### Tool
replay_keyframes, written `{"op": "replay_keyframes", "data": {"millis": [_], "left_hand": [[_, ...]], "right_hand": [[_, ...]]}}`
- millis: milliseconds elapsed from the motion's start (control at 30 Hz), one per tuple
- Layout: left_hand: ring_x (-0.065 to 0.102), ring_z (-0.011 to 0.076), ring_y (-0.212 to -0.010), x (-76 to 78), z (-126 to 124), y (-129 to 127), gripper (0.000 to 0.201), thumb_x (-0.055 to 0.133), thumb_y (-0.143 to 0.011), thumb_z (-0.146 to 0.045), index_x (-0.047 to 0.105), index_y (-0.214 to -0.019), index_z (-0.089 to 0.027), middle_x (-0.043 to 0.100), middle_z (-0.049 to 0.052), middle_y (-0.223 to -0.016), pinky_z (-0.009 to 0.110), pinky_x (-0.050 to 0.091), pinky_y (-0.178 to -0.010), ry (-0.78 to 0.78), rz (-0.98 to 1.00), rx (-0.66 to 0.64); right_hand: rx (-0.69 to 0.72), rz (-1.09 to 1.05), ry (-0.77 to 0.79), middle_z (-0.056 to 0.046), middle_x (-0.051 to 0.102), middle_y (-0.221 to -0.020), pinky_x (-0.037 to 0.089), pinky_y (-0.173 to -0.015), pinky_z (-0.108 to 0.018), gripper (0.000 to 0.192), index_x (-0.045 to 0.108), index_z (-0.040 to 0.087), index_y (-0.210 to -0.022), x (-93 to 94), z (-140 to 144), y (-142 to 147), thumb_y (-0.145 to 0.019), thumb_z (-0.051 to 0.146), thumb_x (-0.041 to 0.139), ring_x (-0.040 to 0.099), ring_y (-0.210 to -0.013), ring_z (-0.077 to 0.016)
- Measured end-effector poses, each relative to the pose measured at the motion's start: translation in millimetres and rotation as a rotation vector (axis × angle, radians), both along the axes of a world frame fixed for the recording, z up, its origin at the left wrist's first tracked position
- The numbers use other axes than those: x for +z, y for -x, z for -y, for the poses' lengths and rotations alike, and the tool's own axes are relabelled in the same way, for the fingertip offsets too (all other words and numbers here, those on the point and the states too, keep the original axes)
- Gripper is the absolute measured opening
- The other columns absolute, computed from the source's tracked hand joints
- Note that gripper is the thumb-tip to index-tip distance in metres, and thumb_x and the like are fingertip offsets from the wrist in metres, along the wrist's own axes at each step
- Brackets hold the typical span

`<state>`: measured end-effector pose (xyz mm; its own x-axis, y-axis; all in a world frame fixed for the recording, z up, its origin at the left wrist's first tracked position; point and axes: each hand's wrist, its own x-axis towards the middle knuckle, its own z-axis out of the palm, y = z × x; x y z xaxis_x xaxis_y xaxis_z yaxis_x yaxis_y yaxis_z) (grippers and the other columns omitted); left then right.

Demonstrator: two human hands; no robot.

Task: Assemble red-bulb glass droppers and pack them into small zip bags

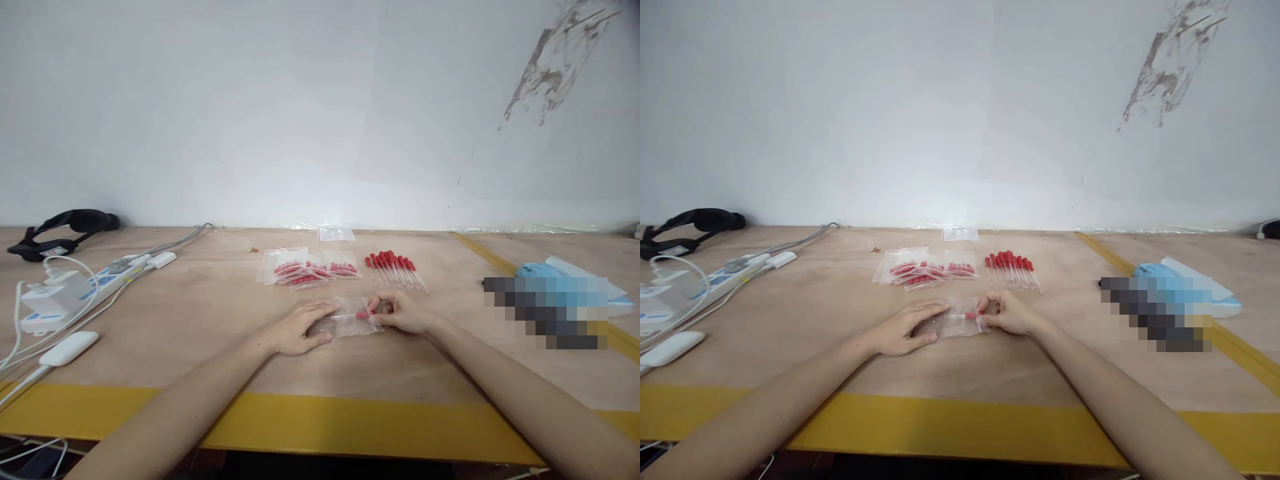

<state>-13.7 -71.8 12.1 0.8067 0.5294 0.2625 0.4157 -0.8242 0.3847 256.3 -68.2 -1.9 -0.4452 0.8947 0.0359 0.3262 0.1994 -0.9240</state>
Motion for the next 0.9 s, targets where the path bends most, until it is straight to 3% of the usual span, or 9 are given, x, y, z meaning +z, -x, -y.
{"op": "replay_keyframes", "data": {"millis": [200, 400, 567, 767, 900], "left_hand": [[0.036, 0.0209, -0.123, 1.5, 1.0, -0.8, 0.053, 0.047, -0.084, -0.038, 0.032, -0.132, -0.022, 0.041, 0.007, -0.133, 0.038, 0.028, -0.103, -0.014, 0.007, -0.023], [0.04, 0.0211, -0.12, -1.4, -2.3, 4.0, 0.056, 0.05, -0.082, -0.039, 0.033, -0.132, -0.02, 0.043, 0.008, -0.132, 0.037, 0.032, -0.1, 0.017, 0.036, 0.0], [0.045, 0.0204, -0.116, -3.0, -7.9, 6.9, 0.045, 0.052, -0.081, -0.038, 0.048, -0.121, -0.019, 0.049, 0.009, -0.126, 0.036, 0.035, -0.098, 0.047, 0.052, -0.001], [0.047, 0.0198, -0.114, -3.2, -7.5, 5.5, 0.045, 0.054, -0.08, -0.039, 0.051, -0.119, -0.017, 0.052, 0.009, -0.122, 0.034, 0.035, -0.098, 0.035, 0.06, 0.009], [0.046, 0.0201, -0.114, -3.5, -7.2, 4.9, 0.047, 0.053, -0.08, -0.04, 0.05, -0.121, -0.018, 0.052, 0.009, -0.123, 0.034, 0.035, -0.098, 0.031, 0.061, 0.011]], "right_hand": [[0.052, -0.301, 0.189, 0.002, 0.059, -0.072, 0.045, -0.064, -0.025, 0.033, 0.047, 0.018, -0.078, 1.0, 5.1, 13.4, -0.063, 0.038, 0.069, 0.057, -0.066, -0.0098], [0.025, -0.225, 0.152, 0.001, 0.06, -0.072, 0.043, -0.065, -0.022, 0.028, 0.056, 0.014, -0.07, 1.7, 0.8, -0.5, -0.055, 0.027, 0.075, 0.056, -0.065, -0.008], [0.073, -0.195, 0.138, -0.001, 0.06, -0.077, 0.043, -0.069, -0.026, 0.028, 0.059, 0.014, -0.071, 2.2, -4.7, -14.4, -0.053, 0.027, 0.076, 0.056, -0.071, -0.0105], [0.004, -0.197, 0.028, 0.0, 0.058, -0.071, 0.042, -0.061, -0.025, 0.028, 0.057, 0.014, -0.064, -8.4, -6.7, -2.9, -0.055, 0.035, 0.074, 0.052, -0.063, -0.0098], [-0.057, -0.063, -0.161, -0.001, 0.055, -0.068, 0.04, -0.061, -0.026, 0.029, 0.061, 0.015, -0.065, -7.0, -2.0, 8.8, -0.07, 0.044, 0.061, 0.05, -0.064, -0.0111]]}}
